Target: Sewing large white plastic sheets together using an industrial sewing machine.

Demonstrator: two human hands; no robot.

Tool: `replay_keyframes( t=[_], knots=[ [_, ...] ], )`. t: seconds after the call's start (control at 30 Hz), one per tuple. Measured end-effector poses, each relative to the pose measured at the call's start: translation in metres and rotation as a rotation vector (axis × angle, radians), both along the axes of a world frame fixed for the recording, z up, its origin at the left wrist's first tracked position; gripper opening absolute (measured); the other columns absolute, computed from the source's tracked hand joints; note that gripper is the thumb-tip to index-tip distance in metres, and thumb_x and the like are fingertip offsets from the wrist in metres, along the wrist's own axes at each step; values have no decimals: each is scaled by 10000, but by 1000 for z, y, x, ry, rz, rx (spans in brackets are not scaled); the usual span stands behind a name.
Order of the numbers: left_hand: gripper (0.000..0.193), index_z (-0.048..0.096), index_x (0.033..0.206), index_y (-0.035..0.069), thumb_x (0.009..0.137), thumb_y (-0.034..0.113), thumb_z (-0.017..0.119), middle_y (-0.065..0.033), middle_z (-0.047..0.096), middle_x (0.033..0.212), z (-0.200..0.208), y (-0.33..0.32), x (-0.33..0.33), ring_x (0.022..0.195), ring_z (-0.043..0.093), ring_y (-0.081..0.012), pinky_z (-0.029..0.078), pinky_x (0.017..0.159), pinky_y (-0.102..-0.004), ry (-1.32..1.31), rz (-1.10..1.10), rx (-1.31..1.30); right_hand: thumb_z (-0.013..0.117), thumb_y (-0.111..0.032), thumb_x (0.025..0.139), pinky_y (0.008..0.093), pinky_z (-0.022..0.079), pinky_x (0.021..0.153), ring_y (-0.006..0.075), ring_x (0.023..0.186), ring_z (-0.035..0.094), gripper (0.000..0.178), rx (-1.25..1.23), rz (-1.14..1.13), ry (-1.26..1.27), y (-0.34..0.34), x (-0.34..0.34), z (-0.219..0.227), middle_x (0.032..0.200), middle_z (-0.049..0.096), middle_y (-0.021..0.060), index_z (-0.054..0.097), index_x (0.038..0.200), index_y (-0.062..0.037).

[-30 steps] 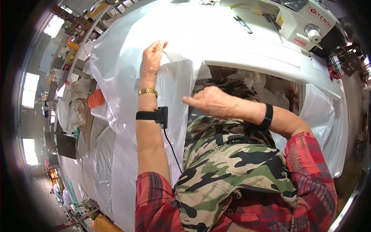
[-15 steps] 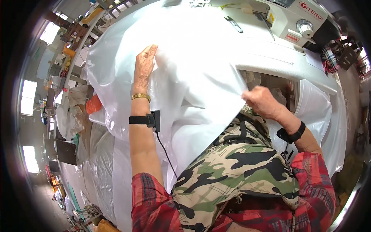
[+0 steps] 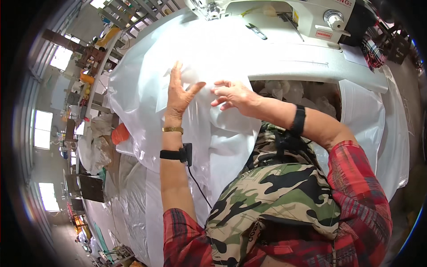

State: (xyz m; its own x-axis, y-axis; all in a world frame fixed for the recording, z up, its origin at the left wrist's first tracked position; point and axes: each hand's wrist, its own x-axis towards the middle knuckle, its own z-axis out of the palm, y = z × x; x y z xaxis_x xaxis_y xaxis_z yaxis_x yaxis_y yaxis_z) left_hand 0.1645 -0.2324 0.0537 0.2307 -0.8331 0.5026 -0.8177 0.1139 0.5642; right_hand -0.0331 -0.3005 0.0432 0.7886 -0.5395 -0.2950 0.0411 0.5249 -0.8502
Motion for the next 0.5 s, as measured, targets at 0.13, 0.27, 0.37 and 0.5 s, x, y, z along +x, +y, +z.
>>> replay_keyframes(
  t=[0.13, 0.27, 0.37, 0.5],
  knots=[
    [859, 364, 1419, -9, 756, 330, 791, -230, 432, 1400, 3, 0, -15, 1279, 438, -367, 362, 1066, -482, -449, 111, -41, 650, -194, 863, 238, 461, 564, 48, 606, 531, 90, 90, 11, -135, -3, 22, -25, 708, 550, -43, 594, 829, -132],
    [833, 332, 1446, 37, 747, 172, 764, -221, 381, 1448, 11, 0, -42, 1296, 402, -379, 302, 1083, -508, -678, 162, -48, 667, -243, 879, 277, 491, 701, 68, 681, 561, 138, 39, 53, -194, -5, -3, -36, 734, 563, -42, 607, 865, -120],
    [834, 324, 1442, 45, 738, 131, 762, -224, 367, 1435, 9, -3, -58, 1288, 386, -392, 302, 1068, -520, -718, 226, -116, 650, -241, 901, 318, 510, 760, 90, 715, 577, 153, 98, -67, -182, 5, -15, -22, 740, 577, -38, 603, 880, -97],
    [812, 322, 1404, 43, 720, 77, 759, -216, 402, 1317, 2, -9, -60, 1196, 411, -390, 319, 1004, -526, -727, 338, -391, 626, -233, 927, 327, 522, 775, 104, 727, 588, 158, 99, 21, -427, 11, -25, -18, 778, 594, -20, 592, 933, -79]
  ],
)
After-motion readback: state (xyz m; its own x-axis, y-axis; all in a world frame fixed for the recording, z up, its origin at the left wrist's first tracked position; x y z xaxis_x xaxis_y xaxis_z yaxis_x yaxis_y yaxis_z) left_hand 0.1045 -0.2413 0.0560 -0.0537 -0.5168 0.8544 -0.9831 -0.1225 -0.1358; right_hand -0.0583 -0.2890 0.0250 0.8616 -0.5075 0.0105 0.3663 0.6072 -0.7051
